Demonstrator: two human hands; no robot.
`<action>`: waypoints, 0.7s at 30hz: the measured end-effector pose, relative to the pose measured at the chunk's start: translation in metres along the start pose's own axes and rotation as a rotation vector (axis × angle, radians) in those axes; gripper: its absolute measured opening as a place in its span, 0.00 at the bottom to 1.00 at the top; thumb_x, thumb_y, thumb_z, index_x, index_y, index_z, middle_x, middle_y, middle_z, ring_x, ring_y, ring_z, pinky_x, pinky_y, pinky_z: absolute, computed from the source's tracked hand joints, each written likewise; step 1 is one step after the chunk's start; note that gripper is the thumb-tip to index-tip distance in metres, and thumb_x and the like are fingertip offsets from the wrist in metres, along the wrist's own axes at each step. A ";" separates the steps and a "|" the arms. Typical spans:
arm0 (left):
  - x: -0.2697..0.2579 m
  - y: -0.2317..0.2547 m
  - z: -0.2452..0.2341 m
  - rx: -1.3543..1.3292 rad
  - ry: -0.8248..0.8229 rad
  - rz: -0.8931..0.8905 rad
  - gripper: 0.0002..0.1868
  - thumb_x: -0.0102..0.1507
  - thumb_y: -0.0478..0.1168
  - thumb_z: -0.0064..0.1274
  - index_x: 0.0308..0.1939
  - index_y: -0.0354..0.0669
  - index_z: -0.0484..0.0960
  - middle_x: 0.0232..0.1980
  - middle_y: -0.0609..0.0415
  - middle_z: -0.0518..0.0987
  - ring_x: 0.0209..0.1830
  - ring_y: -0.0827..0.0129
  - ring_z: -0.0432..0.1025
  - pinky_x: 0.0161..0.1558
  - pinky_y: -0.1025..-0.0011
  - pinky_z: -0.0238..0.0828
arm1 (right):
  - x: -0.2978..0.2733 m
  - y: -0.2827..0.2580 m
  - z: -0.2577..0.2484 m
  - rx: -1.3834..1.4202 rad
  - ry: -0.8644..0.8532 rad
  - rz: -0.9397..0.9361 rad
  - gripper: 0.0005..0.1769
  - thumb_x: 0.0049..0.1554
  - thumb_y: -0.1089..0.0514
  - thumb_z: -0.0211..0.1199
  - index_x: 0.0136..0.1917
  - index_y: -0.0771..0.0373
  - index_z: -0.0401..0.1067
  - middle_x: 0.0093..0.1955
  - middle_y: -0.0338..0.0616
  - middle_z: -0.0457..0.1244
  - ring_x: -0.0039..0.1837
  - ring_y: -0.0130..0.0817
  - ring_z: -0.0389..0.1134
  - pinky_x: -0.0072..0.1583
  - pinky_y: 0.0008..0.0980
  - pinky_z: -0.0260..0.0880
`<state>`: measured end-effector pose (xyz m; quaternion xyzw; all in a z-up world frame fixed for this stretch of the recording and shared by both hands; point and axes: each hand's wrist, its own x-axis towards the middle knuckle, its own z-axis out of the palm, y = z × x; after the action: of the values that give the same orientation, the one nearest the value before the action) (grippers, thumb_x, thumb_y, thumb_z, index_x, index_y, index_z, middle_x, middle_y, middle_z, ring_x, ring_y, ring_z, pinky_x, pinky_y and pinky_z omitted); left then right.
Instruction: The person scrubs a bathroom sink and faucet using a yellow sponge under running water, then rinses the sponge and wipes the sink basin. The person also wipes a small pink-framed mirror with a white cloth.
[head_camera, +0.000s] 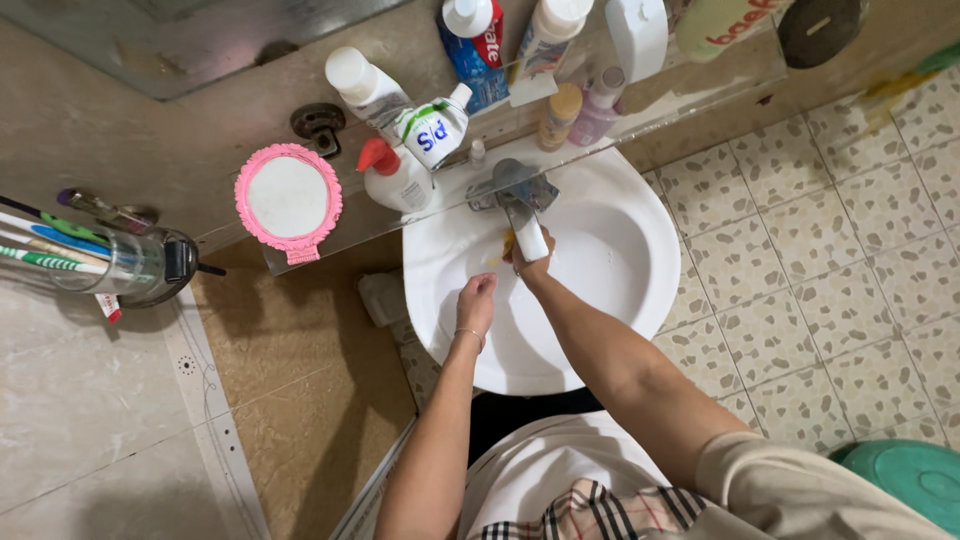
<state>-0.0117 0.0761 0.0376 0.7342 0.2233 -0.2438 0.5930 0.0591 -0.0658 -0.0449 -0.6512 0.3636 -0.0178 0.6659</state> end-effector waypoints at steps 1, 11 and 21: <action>0.003 0.001 -0.002 -0.006 0.008 0.007 0.22 0.67 0.50 0.51 0.59 0.40 0.80 0.59 0.48 0.82 0.59 0.63 0.74 0.60 0.68 0.67 | 0.000 -0.003 0.001 -0.051 0.009 0.015 0.13 0.60 0.57 0.64 0.46 0.72 0.70 0.32 0.48 0.69 0.30 0.34 0.72 0.33 0.35 0.75; 0.009 -0.014 0.010 -0.055 0.023 0.000 0.22 0.67 0.50 0.51 0.58 0.41 0.80 0.58 0.51 0.81 0.58 0.65 0.74 0.59 0.69 0.67 | 0.024 0.008 -0.032 0.508 -0.165 0.050 0.13 0.56 0.70 0.65 0.53 0.82 0.71 0.47 0.58 0.70 0.45 0.43 0.76 0.49 0.40 0.79; 0.028 -0.008 0.059 -0.667 -0.184 -0.234 0.19 0.72 0.51 0.39 0.62 0.48 0.69 0.55 0.50 0.77 0.50 0.61 0.75 0.49 0.60 0.74 | -0.023 -0.020 -0.077 0.293 -0.447 0.115 0.16 0.55 0.67 0.61 0.57 0.71 0.76 0.52 0.59 0.70 0.47 0.41 0.73 0.48 0.36 0.75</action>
<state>0.0000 0.0211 0.0035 0.4448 0.3187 -0.2886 0.7857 0.0123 -0.1235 -0.0078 -0.5140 0.2375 0.1116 0.8167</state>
